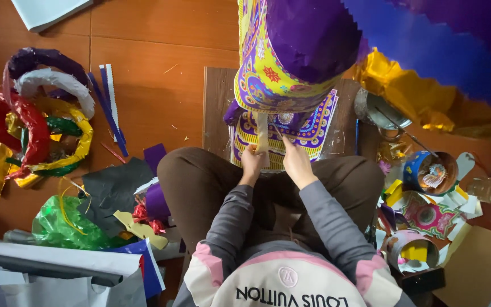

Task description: Decorating a horse-shaped craft with paper cutouts and paint

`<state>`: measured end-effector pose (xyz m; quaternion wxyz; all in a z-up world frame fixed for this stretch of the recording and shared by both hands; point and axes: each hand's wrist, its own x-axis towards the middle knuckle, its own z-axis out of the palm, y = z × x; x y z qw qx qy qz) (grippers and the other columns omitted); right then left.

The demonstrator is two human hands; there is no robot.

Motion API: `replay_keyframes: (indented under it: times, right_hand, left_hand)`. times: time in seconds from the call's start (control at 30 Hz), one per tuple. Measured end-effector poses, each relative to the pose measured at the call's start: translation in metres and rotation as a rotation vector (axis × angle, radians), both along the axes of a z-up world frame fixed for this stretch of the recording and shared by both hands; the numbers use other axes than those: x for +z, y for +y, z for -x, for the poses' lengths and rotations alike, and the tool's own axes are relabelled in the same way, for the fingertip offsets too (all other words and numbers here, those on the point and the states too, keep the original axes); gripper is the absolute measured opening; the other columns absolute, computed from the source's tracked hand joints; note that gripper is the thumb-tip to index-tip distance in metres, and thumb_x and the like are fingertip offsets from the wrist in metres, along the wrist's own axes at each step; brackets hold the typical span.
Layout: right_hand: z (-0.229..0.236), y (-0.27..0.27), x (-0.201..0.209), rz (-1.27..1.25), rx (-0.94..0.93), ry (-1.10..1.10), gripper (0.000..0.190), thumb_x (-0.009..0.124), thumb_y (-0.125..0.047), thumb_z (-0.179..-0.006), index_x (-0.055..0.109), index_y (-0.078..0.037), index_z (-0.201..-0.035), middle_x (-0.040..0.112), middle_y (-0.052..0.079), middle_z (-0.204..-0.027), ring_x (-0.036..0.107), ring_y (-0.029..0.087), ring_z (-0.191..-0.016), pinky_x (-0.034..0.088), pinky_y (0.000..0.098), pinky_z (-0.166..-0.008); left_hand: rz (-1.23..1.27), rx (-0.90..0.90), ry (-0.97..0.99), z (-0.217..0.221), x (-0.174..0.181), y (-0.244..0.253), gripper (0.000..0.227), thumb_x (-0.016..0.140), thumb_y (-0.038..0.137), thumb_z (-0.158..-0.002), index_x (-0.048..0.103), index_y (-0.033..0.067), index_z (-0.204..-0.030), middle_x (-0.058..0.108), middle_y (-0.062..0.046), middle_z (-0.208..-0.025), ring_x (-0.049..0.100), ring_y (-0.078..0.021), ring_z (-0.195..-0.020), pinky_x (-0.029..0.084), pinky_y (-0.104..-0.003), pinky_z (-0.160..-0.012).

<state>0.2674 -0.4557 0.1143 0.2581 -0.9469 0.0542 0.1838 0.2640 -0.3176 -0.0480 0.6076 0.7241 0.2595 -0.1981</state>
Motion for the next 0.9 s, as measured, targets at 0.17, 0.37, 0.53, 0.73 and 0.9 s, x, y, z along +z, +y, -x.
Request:
replay_keyframes:
  times: [0.17, 0.37, 0.53, 0.73, 0.9]
  right_hand:
    - [-0.022, 0.0, -0.02, 0.015, -0.024, -0.065, 0.045, 0.047, 0.007, -0.092, 0.049, 0.006, -0.136, 0.065, 0.031, -0.099, 0.068, 0.041, -0.09, 0.057, 0.0439, -0.079]
    - [-0.015, -0.008, -0.004, -0.107, -0.099, -0.119, 0.044, 0.043, 0.002, -0.098, 0.043, 0.006, -0.142, 0.063, 0.032, -0.099, 0.065, 0.041, -0.089, 0.053, 0.0487, -0.085]
    - [0.058, 0.001, 0.015, -0.056, -0.013, -0.022, 0.05, 0.051, 0.003, -0.089, 0.047, 0.004, -0.139, 0.068, 0.025, -0.089, 0.068, 0.04, -0.085, 0.056, 0.0489, -0.076]
    - [0.052, 0.0, -0.009, -0.029, 0.023, -0.012, 0.052, 0.053, 0.006, -0.086, 0.047, 0.007, -0.138, 0.066, 0.031, -0.101, 0.067, 0.044, -0.089, 0.055, 0.0511, -0.077]
    - [0.067, -0.003, -0.002, -0.048, 0.028, -0.069, 0.048, 0.052, 0.004, -0.09, 0.048, 0.005, -0.138, 0.064, 0.029, -0.111, 0.067, 0.041, -0.092, 0.057, 0.049, -0.078]
  left_hand:
    - [0.07, 0.007, -0.004, 0.001, -0.019, 0.0, 0.029, 0.069, 0.004, -0.073, 0.066, 0.0025, -0.103, 0.07, -0.016, -0.079, 0.068, -0.0235, -0.075, 0.053, -0.034, -0.071]
    - [0.004, -0.033, 0.011, 0.002, -0.037, 0.0, 0.031, 0.071, 0.009, -0.069, 0.07, 0.0061, -0.1, 0.072, -0.014, -0.079, 0.071, -0.0224, -0.077, 0.054, -0.035, -0.068]
    - [0.07, 0.029, 0.029, 0.0, -0.043, -0.004, 0.032, 0.07, 0.005, -0.07, 0.069, 0.0035, -0.102, 0.07, -0.016, -0.076, 0.069, -0.0225, -0.07, 0.055, -0.034, -0.062]
    - [0.128, 0.076, 0.011, 0.0, -0.039, -0.003, 0.03, 0.064, 0.002, -0.072, 0.068, 0.001, -0.102, 0.069, -0.016, -0.075, 0.067, -0.0224, -0.067, 0.054, -0.034, -0.06]
    - [0.197, 0.092, 0.029, 0.002, -0.032, -0.005, 0.04, 0.066, 0.0, -0.073, 0.065, -0.0068, -0.112, 0.069, -0.023, -0.084, 0.066, -0.0239, -0.074, 0.054, -0.038, -0.065]
